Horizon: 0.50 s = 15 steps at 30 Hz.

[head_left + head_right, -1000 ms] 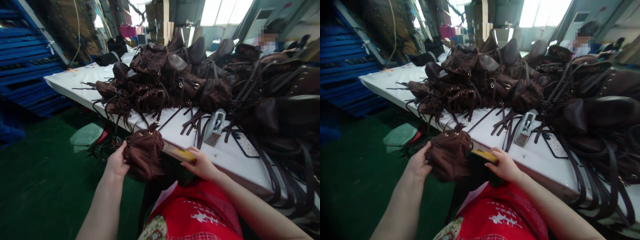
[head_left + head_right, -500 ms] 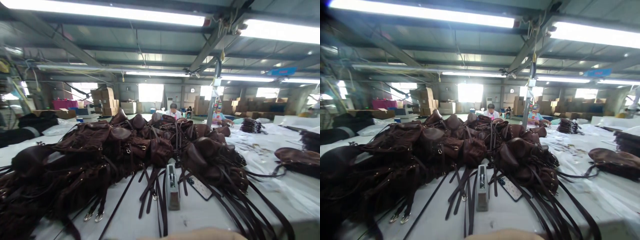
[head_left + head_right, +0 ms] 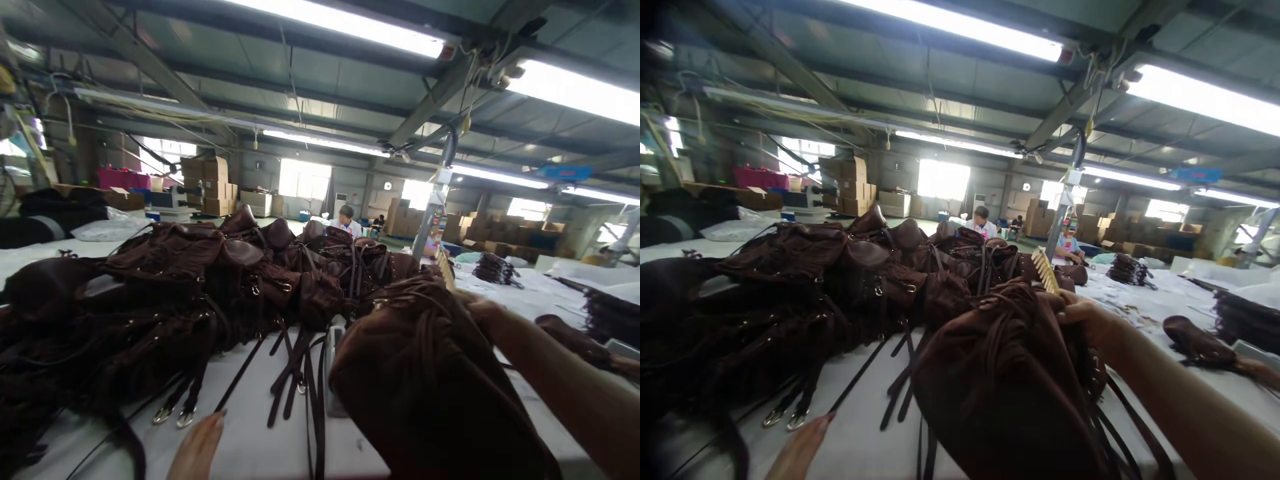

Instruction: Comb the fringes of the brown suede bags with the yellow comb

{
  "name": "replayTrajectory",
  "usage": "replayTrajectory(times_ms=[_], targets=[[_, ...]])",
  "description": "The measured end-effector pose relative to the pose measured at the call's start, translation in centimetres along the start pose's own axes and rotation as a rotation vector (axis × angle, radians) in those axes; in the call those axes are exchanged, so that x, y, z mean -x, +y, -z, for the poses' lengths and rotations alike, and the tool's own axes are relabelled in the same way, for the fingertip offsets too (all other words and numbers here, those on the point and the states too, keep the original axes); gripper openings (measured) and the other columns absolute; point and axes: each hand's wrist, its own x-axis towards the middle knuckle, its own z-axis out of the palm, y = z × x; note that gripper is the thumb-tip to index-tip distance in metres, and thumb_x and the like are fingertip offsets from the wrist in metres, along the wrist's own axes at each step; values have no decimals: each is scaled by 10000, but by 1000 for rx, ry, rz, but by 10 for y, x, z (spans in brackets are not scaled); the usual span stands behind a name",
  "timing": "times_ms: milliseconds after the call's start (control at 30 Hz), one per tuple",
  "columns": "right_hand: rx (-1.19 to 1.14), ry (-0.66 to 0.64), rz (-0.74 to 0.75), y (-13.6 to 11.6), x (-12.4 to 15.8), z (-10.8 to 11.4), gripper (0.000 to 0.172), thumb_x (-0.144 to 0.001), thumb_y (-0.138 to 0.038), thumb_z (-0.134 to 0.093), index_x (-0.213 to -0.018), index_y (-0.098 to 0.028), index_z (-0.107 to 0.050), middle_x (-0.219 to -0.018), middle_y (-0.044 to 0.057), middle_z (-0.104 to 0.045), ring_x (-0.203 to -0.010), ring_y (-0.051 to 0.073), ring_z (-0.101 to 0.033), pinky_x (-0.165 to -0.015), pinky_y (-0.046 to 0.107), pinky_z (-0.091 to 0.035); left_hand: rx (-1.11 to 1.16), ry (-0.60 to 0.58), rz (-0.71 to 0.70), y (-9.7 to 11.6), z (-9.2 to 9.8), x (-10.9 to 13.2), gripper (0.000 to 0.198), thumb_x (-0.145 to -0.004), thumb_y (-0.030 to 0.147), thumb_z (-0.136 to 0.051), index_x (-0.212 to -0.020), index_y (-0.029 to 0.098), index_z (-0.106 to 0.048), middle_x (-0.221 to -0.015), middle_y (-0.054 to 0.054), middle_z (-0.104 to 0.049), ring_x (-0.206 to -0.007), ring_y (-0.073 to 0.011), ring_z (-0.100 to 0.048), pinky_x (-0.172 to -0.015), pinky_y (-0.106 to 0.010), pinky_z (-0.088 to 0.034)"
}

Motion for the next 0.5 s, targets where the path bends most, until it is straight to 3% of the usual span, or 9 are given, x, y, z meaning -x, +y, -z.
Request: replayTrajectory(times_ms=[100, 200, 267, 333, 400, 433, 467, 500], targets=[[269, -27, -239, -32, 18, 8, 366, -454, -163, -793, -807, -147, -703, -803, 112, -717, -732, 190, -691, -652, 283, -493, -147, -118, 59, 19, -37, -15, 601, -772, 494, -281, -988, 113, -692, -1084, -162, -668, -1088, -292, -586, -982, -430, -450], [510, -44, -451, -48, 18, 0, 361, -418, -111, -817, -762, -146, -710, -808, 131, -714, -751, 192, -692, -636, 255, -506, -313, -99, 79, 37, -60, -14, 589, -822, 442, -256, -1031, 85, -677, -1166, -180, -623, -1128, -311, -544, -993, -452, -413], [641, -89, -504, -52, 3, 1, 327, -475, -135, -816, -789, -132, -726, -837, 152, -714, -759, 197, -690, -626, 246, -511, -386, -55, 58, 42, -67, -10, 585, -841, 429, -262, -1063, 65, -662, -1195, -193, -598, -1135, -323, -525, -990, -456, -400], [806, -121, -452, -59, -28, 11, 268, -577, -187, -787, -833, -127, -734, -857, 149, -715, -761, 193, -686, -636, 254, -513, -445, -36, 43, 42, -72, -6, 580, -840, 426, -282, -1069, 50, -660, -1180, -199, -603, -1130, -319, -524, -988, -437, -399], [1080, 81, -251, -76, -72, 28, 183, -616, -202, -771, -781, -132, -734, -756, 107, -713, -645, 167, -664, -594, 261, -502, -476, -50, 45, 37, -74, -6, 551, -834, 408, -302, -1045, 58, -671, -1151, -188, -624, -1118, -297, -539, -991, -406, -403], [1242, 300, -113, -88, -97, 36, 135, -602, -185, -779, -712, -130, -723, -672, 83, -696, -562, 151, -631, -556, 264, -484, -484, -60, 50, 34, -75, -6, 534, -833, 394, -309, -1037, 63, -676, -1144, -180, -631, -1116, -287, -543, -995, -394, -404], [1389, 624, 127, -103, -123, 42, 127, -586, -192, -792, -643, -125, -701, -606, 65, -672, -510, 140, -592, -537, 270, -466, -494, -67, 57, 31, -76, -7, 520, -832, 381, -314, -1034, 70, -678, -1143, -171, -635, -1115, -279, -547, -996, -386, -406], [1435, 805, 288, -118, -149, 47, 115, -646, -209, -759, -677, -117, -696, -641, 75, -677, -544, 142, -592, -571, 288, -465, -508, -72, 66, 29, -76, -8, 508, -831, 369, -318, -1036, 77, -680, -1144, -162, -637, -1112, -274, -551, -993, -381, -410]])
